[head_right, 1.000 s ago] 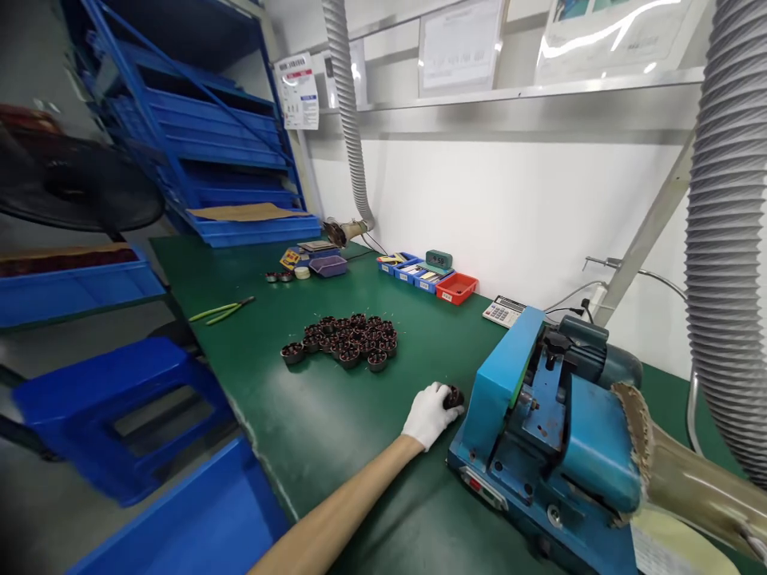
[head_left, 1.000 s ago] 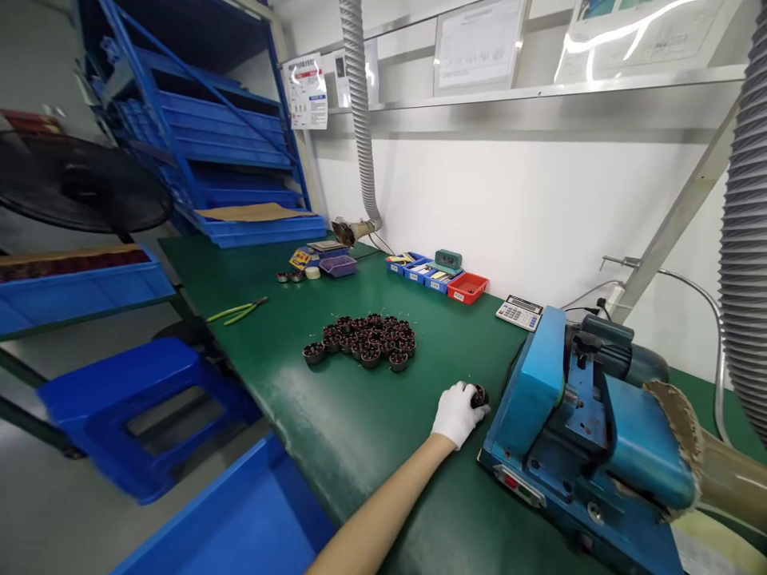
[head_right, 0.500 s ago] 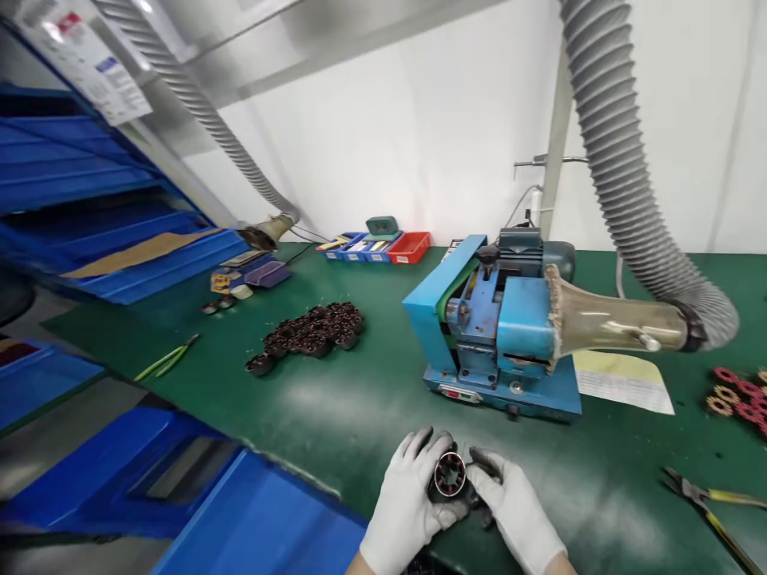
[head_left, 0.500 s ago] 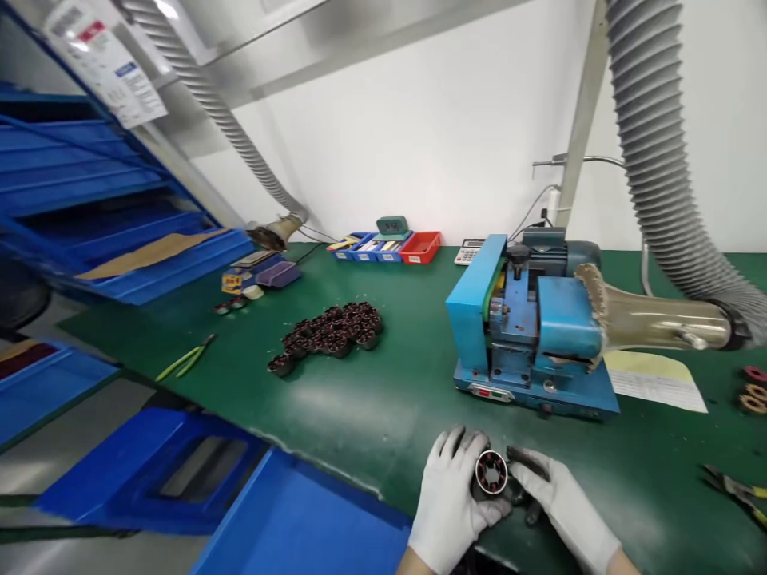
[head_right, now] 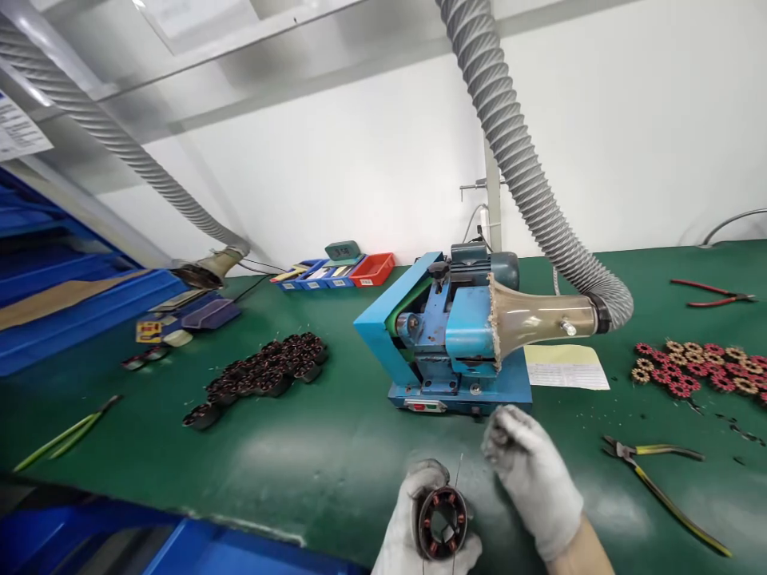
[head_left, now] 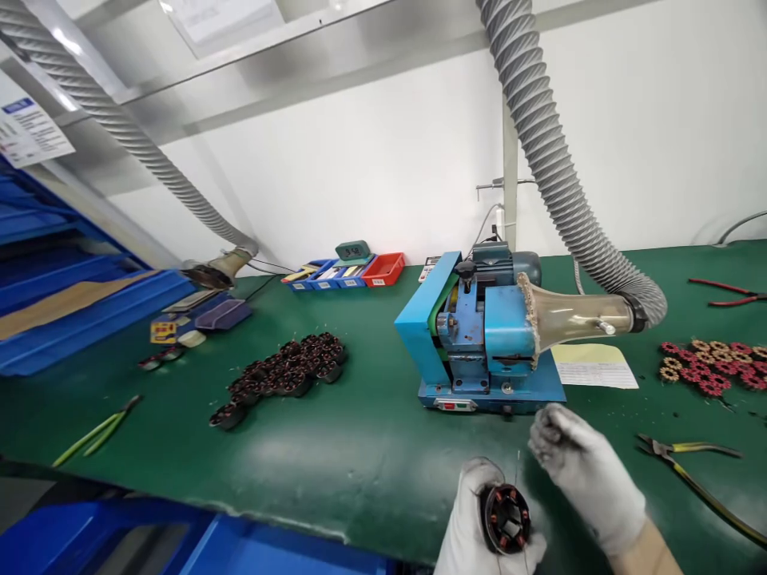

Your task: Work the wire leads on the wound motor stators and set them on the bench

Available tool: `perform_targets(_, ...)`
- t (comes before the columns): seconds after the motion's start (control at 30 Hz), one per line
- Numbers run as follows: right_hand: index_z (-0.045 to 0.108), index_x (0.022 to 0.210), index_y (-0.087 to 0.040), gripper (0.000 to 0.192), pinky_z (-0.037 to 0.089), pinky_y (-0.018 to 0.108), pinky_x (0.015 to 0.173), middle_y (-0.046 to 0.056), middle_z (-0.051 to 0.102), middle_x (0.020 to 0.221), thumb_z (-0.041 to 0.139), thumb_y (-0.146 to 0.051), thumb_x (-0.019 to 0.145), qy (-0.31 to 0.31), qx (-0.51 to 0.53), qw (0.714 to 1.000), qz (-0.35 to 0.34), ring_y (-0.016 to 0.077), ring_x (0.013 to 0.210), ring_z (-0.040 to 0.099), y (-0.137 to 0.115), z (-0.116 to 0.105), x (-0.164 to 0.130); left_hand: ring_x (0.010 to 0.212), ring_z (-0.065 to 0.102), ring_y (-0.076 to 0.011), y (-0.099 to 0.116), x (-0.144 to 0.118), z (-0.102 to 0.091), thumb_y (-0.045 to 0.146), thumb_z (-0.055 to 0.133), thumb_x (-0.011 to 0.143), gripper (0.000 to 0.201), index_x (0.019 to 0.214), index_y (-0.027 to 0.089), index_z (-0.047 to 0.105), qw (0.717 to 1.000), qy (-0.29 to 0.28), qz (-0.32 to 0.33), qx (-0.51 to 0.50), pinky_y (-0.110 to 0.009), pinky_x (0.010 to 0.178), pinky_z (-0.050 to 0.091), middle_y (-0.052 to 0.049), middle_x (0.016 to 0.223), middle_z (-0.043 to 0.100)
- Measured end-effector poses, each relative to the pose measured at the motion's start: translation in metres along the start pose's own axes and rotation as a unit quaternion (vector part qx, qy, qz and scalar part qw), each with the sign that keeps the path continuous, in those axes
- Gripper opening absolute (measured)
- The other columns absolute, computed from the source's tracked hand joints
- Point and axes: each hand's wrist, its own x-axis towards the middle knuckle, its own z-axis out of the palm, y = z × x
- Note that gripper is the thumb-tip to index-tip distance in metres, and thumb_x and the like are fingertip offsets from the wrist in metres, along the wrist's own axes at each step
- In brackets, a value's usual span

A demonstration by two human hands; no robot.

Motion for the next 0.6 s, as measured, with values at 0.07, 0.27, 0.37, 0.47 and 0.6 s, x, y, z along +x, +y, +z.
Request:
perform_targets(0.07,0.061,0.063,-0.018,0.027,0.043,0.020,0.054,-0.003,0.053,0.058,0.082,-0.033,0.055,0.013,-0.024,0.997,-0.069,0.0096,0.055,0.047,-0.010,-0.007,-0.003,0.057,0.051,-0.0106,0.001,-0.001,0.003,0.046,0.072,0.061,0.040,0.086,0.025,0.049,0.996,-0.011,0.060,0.063,-0.021,0.051,0.045,0.000,0.077,0.051)
perform_targets(0.27,0.067,0.102,-0.020,0.051,0.046,0.036,0.091,0.010,0.065,0.109,0.076,-0.030,0.052,-0.048,-0.293,0.943,-0.149,0.0292,0.104,0.057,0.016,-0.017,-0.020,0.089,0.058,-0.0188,0.003,0.019,0.018,0.034,0.068,0.068,0.033,0.095,0.026,0.051,0.943,-0.020,0.232,0.239,-0.029,0.074,0.052,-0.004,0.104,0.055)
perform_targets(0.37,0.062,0.112,-0.021,0.061,0.043,0.039,0.098,0.009,0.061,0.118,0.073,-0.030,0.052,0.024,-0.373,0.911,-0.176,0.0294,0.111,0.054,0.031,-0.012,-0.009,0.096,0.058,-0.0215,0.005,0.041,0.029,0.034,0.061,0.074,0.030,0.100,0.025,0.050,0.940,-0.015,0.248,0.234,-0.032,0.078,0.052,-0.007,0.106,0.057)
perform_targets(0.47,0.063,0.108,-0.016,0.058,0.047,0.041,0.093,0.012,0.066,0.106,0.070,-0.041,0.056,0.101,-0.403,0.893,-0.171,0.0299,0.101,0.060,0.031,-0.002,0.014,0.094,0.060,-0.0217,0.006,0.066,0.036,0.029,0.063,0.071,0.034,0.102,0.022,0.051,0.926,0.010,0.275,0.258,-0.035,0.084,0.051,-0.009,0.103,0.059)
perform_targets(0.6,0.063,0.106,-0.014,0.058,0.050,0.040,0.088,0.014,0.067,0.105,0.066,-0.048,0.060,0.107,-0.392,0.897,-0.175,0.0293,0.097,0.062,0.019,0.010,0.038,0.098,0.060,-0.0215,0.010,0.097,0.038,0.025,0.060,0.072,0.034,0.104,0.020,0.050,0.913,0.020,0.301,0.274,-0.036,0.088,0.049,-0.011,0.107,0.061)
